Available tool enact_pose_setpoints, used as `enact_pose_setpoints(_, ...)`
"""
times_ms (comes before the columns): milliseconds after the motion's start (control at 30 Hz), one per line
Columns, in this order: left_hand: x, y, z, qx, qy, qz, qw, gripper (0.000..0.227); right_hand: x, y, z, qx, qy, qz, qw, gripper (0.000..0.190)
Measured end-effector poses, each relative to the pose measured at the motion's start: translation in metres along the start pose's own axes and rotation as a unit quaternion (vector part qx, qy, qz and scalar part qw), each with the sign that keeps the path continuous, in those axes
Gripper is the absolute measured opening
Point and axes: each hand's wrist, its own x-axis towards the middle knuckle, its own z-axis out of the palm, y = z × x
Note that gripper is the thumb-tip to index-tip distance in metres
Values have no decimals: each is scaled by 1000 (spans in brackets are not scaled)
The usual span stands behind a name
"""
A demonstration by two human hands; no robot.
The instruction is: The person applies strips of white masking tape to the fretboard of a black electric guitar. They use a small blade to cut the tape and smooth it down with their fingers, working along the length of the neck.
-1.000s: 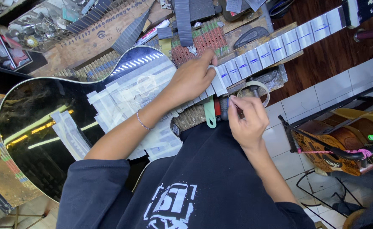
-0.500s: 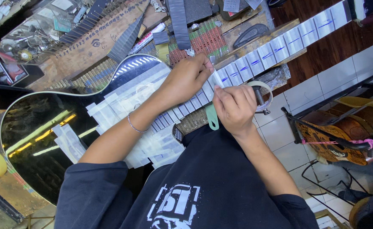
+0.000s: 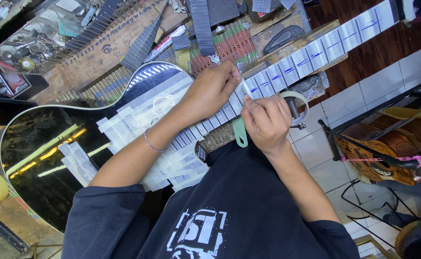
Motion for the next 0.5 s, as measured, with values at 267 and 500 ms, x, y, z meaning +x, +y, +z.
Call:
enact_pose_setpoints(267, -1, 3, -2, -14, 7, -1, 1000, 11, 0, 1, 2, -11, 3, -6, 1000, 12)
enact_pose_setpoints(500, 1, 1, -1, -18, 9, 4, 1000, 11, -1, -1, 3, -20, -8, 7, 1000, 12)
